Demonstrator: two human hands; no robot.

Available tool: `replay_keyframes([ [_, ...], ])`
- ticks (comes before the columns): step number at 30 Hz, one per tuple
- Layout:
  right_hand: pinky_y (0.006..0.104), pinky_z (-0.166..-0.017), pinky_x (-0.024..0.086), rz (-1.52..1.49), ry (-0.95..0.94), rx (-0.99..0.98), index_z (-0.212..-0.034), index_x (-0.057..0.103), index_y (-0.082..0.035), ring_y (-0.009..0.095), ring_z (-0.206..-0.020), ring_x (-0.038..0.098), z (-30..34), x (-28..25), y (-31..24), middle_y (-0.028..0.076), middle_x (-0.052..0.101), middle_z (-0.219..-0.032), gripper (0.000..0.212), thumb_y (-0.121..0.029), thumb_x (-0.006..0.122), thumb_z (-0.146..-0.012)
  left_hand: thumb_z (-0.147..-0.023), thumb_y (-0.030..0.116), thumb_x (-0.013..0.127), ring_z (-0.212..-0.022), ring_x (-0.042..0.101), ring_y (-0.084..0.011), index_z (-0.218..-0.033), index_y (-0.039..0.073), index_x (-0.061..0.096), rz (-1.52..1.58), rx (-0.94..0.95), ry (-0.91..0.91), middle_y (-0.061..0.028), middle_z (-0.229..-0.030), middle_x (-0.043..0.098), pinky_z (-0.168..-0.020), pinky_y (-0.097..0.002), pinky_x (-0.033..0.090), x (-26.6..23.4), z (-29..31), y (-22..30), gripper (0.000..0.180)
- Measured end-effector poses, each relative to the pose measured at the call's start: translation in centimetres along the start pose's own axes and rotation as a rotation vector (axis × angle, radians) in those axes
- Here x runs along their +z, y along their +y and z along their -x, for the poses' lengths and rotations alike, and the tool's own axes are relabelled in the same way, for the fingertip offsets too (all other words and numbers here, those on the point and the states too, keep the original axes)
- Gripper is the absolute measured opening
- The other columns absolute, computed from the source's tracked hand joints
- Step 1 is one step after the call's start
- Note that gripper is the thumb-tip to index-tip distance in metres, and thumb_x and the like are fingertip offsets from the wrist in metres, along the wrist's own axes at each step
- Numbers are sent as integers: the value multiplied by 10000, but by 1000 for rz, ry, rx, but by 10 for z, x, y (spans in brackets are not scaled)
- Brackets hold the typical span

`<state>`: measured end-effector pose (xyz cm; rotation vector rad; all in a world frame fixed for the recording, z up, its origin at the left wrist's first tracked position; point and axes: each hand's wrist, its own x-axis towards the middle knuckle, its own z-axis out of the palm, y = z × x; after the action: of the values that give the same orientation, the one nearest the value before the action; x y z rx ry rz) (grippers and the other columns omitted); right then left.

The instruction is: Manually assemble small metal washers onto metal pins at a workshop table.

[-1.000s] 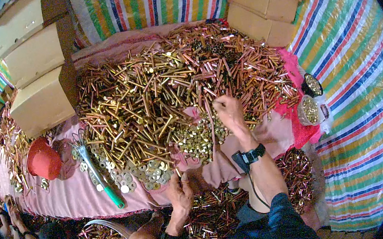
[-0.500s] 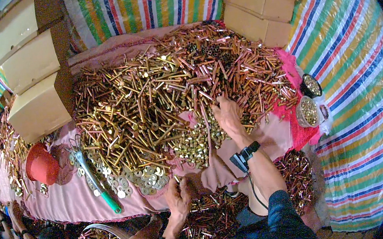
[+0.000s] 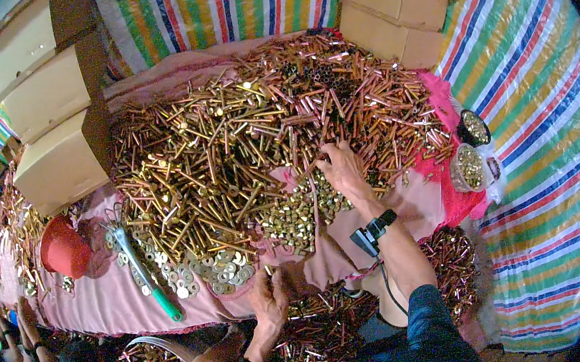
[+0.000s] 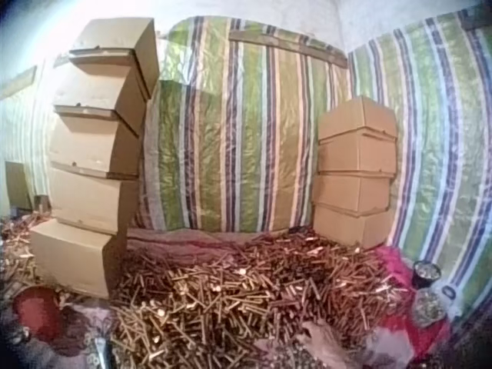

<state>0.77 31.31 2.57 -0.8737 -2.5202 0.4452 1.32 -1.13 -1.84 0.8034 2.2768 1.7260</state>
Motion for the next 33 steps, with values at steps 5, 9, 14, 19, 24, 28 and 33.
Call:
replay_keyframes([
  [5,452,-801,505,-14,-78,-152,-1112,694,-87,366,-924,601,10,6,14,167,559,-1037,275,-89,735,-840,-1026,191,589,-614,577,-295,-996,10,593,25,47,34,-189,-745,574,-595,-391,484,1,-7,12,184],
  [9,452,-907,493,46,-58,-252,-1087,723,-106,345,-1064,576,17,8,-1,153,551,-1172,275,-50,726,-817,-1033,210,585,-610,569,-298,-990,11,582,35,-23,-18,-188,-739,570,-593,-383,484,1,-2,1,203],
  [14,444,-1028,438,199,-78,-360,-1031,725,-90,355,-1178,510,19,5,-19,162,510,-1340,253,-21,723,-787,-1029,211,593,-606,568,-313,-1004,11,589,0,-18,-18,-190,-734,576,-590,-387,485,1,-3,5,202],
  [19,386,-853,514,-98,-199,-281,-1045,721,-50,275,-975,618,26,-17,-22,107,643,-1116,211,-58,711,-834,-1004,171,614,-617,602,-350,-1033,14,607,3,50,28,-204,-760,606,-583,-410,490,6,-3,0,160],
  [24,260,-647,494,-666,-510,-20,-1102,709,0,77,-740,584,57,-54,-48,6,649,-842,198,-134,673,-961,-988,148,615,-665,627,-397,-1058,15,619,-43,55,40,-215,-787,625,-590,-448,481,5,-3,-4,149],
  [28,243,-637,478,-806,-588,-14,-1063,702,-2,59,-725,563,82,-62,-61,-16,638,-835,221,-203,704,-972,-993,134,598,-721,644,-416,-1074,11,627,-45,-4,5,-226,-821,633,-636,-462,495,8,0,-2,150],
  [33,241,-659,529,-835,-653,-30,-1050,689,6,72,-740,608,102,-54,-81,9,653,-886,226,-197,727,-959,-991,106,595,-733,648,-421,-1084,-4,630,-25,61,31,-231,-839,644,-649,-453,502,6,1,3,148],
])
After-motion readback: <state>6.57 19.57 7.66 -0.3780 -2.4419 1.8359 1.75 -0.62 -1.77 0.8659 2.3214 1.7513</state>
